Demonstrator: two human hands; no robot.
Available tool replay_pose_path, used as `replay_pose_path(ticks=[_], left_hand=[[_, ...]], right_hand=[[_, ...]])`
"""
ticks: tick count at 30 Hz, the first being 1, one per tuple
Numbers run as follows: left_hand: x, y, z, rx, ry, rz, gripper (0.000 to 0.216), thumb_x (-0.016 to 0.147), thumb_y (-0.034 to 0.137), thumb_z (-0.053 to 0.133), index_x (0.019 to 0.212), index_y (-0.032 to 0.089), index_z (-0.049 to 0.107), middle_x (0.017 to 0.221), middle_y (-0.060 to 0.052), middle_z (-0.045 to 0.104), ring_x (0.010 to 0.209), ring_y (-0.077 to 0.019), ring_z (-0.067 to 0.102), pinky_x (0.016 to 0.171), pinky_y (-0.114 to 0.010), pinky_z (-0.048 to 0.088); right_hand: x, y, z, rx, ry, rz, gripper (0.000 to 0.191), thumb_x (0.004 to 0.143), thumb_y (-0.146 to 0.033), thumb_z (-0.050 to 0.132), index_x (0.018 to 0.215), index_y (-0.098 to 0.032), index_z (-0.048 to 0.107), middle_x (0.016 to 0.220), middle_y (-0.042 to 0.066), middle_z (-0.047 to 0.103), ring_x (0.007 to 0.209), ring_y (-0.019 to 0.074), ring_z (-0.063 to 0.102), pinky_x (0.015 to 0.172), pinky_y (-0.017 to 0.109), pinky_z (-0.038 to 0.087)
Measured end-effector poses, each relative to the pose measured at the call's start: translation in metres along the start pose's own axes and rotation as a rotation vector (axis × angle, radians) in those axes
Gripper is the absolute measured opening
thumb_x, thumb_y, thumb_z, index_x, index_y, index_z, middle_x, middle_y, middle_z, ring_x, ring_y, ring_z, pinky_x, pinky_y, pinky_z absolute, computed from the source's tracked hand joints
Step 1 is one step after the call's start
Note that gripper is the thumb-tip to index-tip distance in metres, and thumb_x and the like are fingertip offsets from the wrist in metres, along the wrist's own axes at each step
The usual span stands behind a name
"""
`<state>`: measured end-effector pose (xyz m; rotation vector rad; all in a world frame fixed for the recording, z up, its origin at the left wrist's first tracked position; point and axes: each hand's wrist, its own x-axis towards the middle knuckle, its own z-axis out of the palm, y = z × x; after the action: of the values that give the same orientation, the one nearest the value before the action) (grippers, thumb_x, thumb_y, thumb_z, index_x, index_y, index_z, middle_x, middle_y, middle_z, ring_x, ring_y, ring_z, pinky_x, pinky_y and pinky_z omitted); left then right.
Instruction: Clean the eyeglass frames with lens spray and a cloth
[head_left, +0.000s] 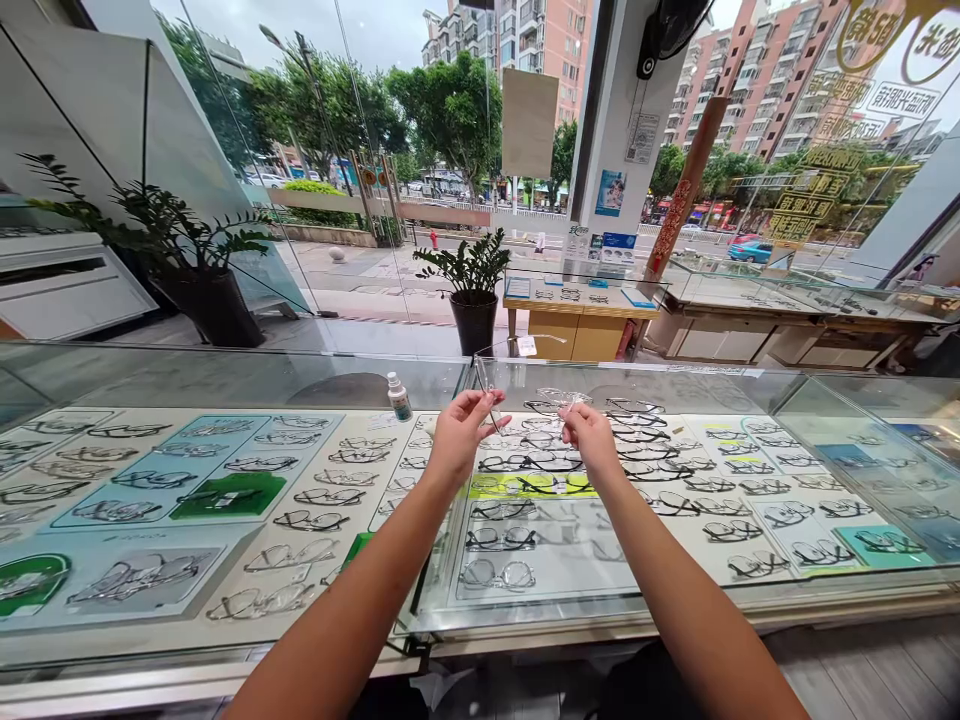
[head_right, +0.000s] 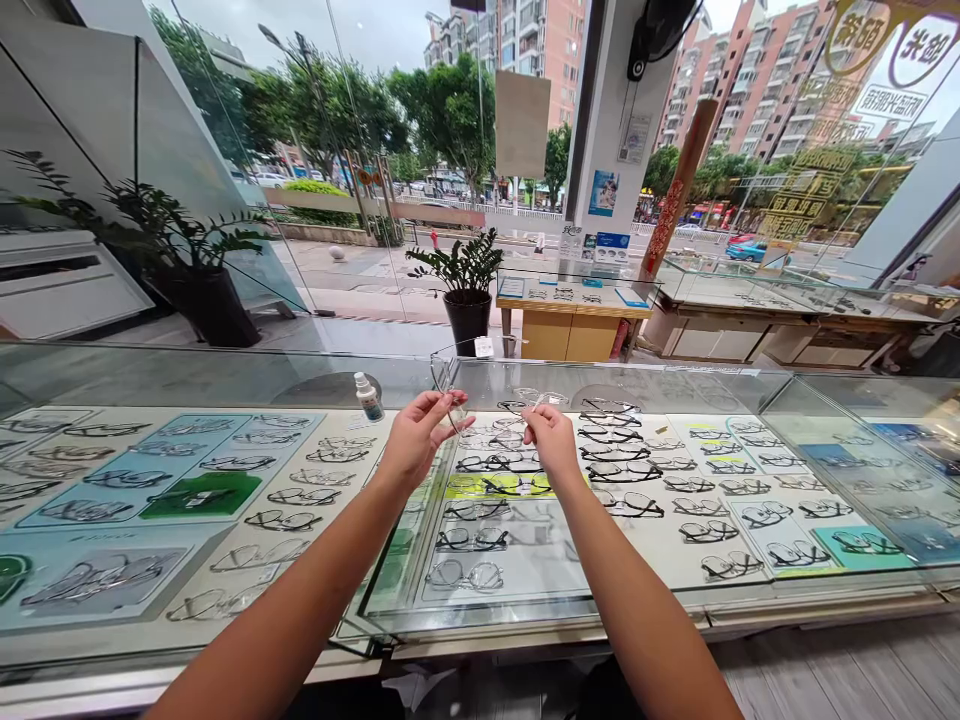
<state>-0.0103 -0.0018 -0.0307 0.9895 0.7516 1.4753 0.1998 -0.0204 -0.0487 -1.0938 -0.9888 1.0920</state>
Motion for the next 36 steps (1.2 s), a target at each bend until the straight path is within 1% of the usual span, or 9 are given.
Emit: replay_pose_path(ticks=[4,9,12,17,23,28,32,34,36], left_hand=[[0.000,0.003,-0.001,0.004,0.026,0.032,0.043,0.071,0.049,0.094,0.083,0.018,0.067,0.113,-0.010,0.073,0.127,-0.0302,0.063,0.097,-0.050,0.065],[-0.001,0.001,0.001,0.026,0.015,0.026,0.043,0.069,0.049,0.095,0.082,0.019,0.067,0.110,-0.009,0.073,0.122,-0.0277,0.065,0.096,-0.048,0.065],[-0.005,-0.004,0.005,0.076,-0.047,-0.004,0.041,0.070,0.049,0.094,0.081,0.019,0.069,0.113,-0.008,0.073,0.117,-0.0253,0.066,0.096,-0.046,0.064],[-0.015,-0.015,0.012,0.164,-0.153,-0.065,0.038,0.069,0.047,0.093,0.080,0.018,0.072,0.129,-0.009,0.070,0.097,-0.0182,0.068,0.086,-0.036,0.062],[-0.018,-0.017,0.014,0.122,-0.199,-0.167,0.035,0.066,0.044,0.095,0.077,0.018,0.075,0.140,-0.011,0.066,0.100,-0.0190,0.069,0.089,-0.036,0.059],[-0.018,-0.015,0.012,0.144,-0.243,-0.220,0.032,0.069,0.046,0.093,0.083,0.020,0.081,0.144,-0.013,0.066,0.114,-0.0279,0.068,0.092,-0.041,0.057],[-0.015,-0.012,0.010,0.342,-0.270,0.035,0.030,0.085,0.051,0.079,0.092,0.022,0.082,0.131,-0.012,0.073,0.123,-0.0301,0.065,0.102,-0.042,0.052],[-0.008,-0.007,0.003,0.471,-0.158,0.228,0.032,0.095,0.053,0.068,0.096,0.023,0.079,0.119,-0.009,0.075,0.118,-0.0275,0.066,0.102,-0.040,0.050],[0.002,-0.001,-0.011,0.563,0.042,0.388,0.037,0.102,0.056,0.055,0.095,0.024,0.073,0.106,-0.007,0.075,0.107,-0.0250,0.067,0.098,-0.037,0.050]], right_hand=[[-0.001,0.000,-0.003,-0.057,0.012,0.033,0.023,0.073,-0.042,0.071,0.080,-0.021,0.065,0.055,-0.003,0.056,0.052,0.0131,0.039,0.053,0.028,0.028],[-0.012,-0.007,-0.004,-0.258,0.288,-0.401,0.023,0.084,-0.041,0.071,0.095,-0.023,0.061,0.081,-0.001,0.061,0.068,0.0155,0.046,0.066,0.030,0.040],[-0.022,-0.010,0.002,-0.429,0.120,-0.554,0.017,0.092,-0.039,0.067,0.100,-0.024,0.068,0.093,0.003,0.067,0.082,0.0198,0.056,0.076,0.034,0.046],[-0.030,-0.002,0.016,-0.534,-0.162,-0.557,0.028,0.093,-0.040,0.072,0.118,-0.028,0.074,0.122,0.008,0.074,0.115,0.0275,0.065,0.091,0.040,0.051],[-0.031,0.008,0.019,-0.482,-0.193,-0.568,0.029,0.093,-0.036,0.072,0.121,-0.028,0.077,0.127,0.009,0.077,0.120,0.0293,0.067,0.100,0.045,0.051],[-0.031,0.007,0.018,-0.449,-0.185,-0.534,0.021,0.095,-0.040,0.072,0.110,-0.027,0.078,0.115,0.007,0.080,0.110,0.0280,0.068,0.097,0.044,0.051],[-0.028,0.009,0.015,-0.414,-0.111,-0.504,0.020,0.093,-0.042,0.073,0.103,-0.025,0.078,0.109,0.007,0.080,0.106,0.0273,0.069,0.091,0.041,0.052],[-0.027,0.008,0.013,-0.398,-0.070,-0.486,0.020,0.092,-0.042,0.073,0.101,-0.024,0.078,0.109,0.008,0.080,0.106,0.0278,0.069,0.092,0.042,0.052],[-0.025,0.007,0.010,-0.377,-0.044,-0.467,0.021,0.091,-0.042,0.073,0.099,-0.023,0.078,0.109,0.009,0.081,0.105,0.0280,0.069,0.092,0.042,0.051]])
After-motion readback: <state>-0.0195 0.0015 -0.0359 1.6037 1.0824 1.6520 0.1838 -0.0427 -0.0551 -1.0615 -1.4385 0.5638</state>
